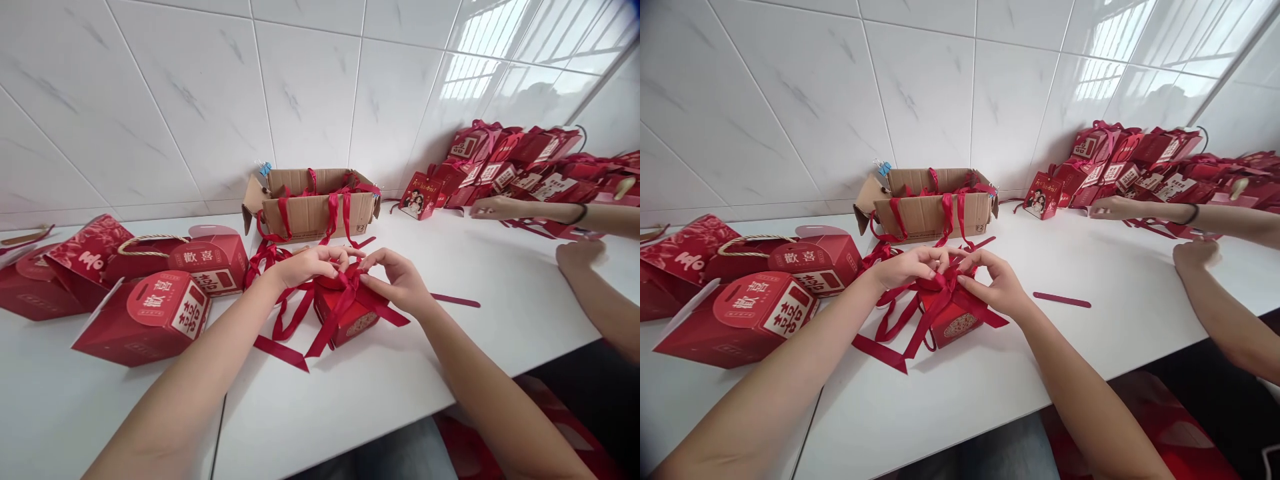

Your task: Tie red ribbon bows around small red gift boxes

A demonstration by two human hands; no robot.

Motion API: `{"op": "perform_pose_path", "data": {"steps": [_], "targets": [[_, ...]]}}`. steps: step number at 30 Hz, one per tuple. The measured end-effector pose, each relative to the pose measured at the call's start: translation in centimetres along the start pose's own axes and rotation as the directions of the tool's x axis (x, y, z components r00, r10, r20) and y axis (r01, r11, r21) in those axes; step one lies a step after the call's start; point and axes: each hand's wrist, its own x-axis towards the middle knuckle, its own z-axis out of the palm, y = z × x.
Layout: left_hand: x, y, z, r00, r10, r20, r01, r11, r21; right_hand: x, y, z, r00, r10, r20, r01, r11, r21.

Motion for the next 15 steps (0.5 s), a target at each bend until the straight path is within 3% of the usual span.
{"op": "perform_pose_path", "data": {"steps": [7,15], "targets": [[-0.1,0.0,-0.2,1.0,-0.023,0.005,0.022,0.999,0.029,0.1,0.1,-0.3,1.0,-0.021,-0.022,0.021,1.0,0.0],[-0.2,-0.1,-0.9,0.998,-0.055,0.007,0.054,0.994,0.097,0.0,-0.1,-1.7,0.996,0.026,0.085,-0.021,0.998,-0.067]]}}
